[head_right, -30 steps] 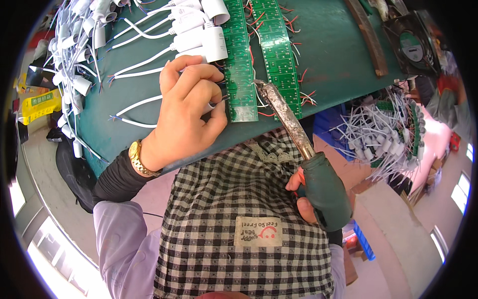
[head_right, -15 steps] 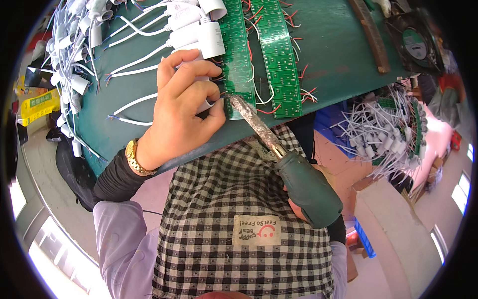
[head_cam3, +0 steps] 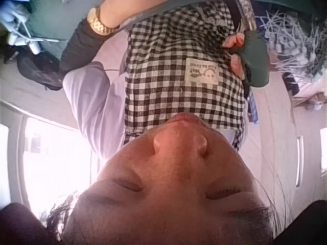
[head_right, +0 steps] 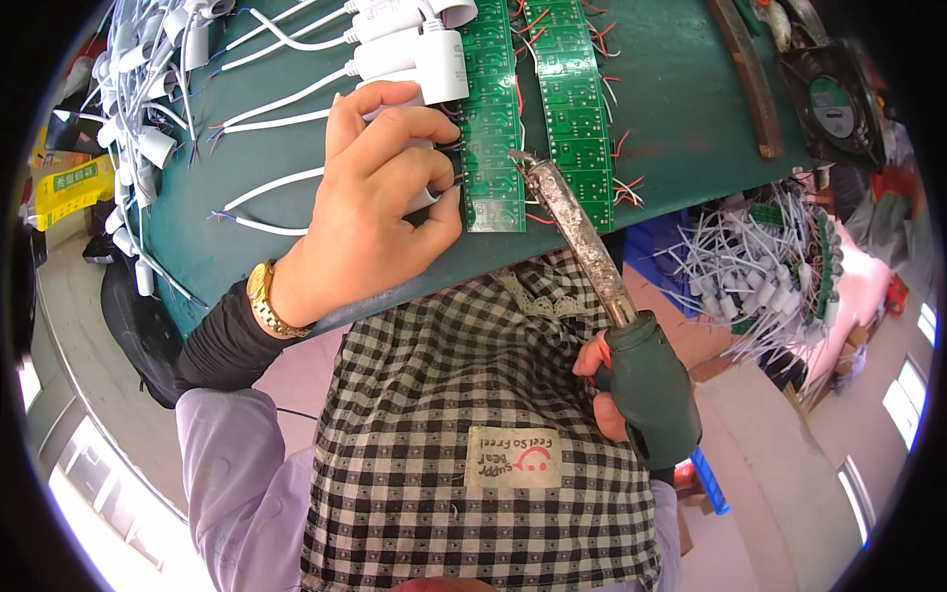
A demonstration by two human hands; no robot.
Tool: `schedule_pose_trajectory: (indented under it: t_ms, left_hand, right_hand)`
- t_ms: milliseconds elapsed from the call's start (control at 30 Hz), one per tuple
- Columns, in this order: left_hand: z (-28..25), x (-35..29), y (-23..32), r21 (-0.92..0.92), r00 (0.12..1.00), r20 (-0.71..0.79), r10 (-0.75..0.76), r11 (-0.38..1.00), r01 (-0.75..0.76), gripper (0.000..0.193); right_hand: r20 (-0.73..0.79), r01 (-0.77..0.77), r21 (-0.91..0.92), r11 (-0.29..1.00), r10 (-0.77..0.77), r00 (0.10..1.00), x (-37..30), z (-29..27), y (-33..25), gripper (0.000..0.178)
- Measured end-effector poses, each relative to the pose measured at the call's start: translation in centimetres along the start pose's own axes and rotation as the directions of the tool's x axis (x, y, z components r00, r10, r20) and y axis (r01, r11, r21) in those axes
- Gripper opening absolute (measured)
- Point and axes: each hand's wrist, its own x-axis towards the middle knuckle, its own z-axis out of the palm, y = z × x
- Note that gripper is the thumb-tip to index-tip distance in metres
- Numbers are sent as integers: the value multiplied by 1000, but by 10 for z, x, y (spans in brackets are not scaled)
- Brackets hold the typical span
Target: The person solders wires and electronic components onto green printed circuit boards (PCBs) using a soldering iron.
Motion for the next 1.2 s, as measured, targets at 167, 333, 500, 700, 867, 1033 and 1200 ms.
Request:
schedule_pose_trajectory:
  t_ms: [167,333,500,700,867,1033,1200]
  left_hand:
    - [-1,-1,0,-3,1000,10,-17,1000,17,22]
    - [-5,0,3,41,999,33,-30,999,29,21]
    - [-12,2,6,110,988,140,-62,993,46,13]
    - [-37,-5,9,138,986,169,-11,990,-13,37]
    - [-65,-13,14,272,961,254,-111,962,39,35]
    - [-85,8,30,474,890,452,-63,862,-180,31]
    - [-54,49,5,416,854,354,381,754,-509,23]
  right_hand:
    - [39,193,71,979,-196,980,3,-1,23,38]
    - [-122,505,93,858,-494,861,14,7,49,57]
    - [-256,553,97,827,-516,817,23,15,52,56]
    - [-327,569,102,816,-513,794,35,11,36,55]
    - [-414,593,127,795,-501,760,37,7,37,53]
    - [-458,576,171,799,-454,765,37,6,40,57]
    - [-521,639,185,747,-477,708,27,8,47,60]
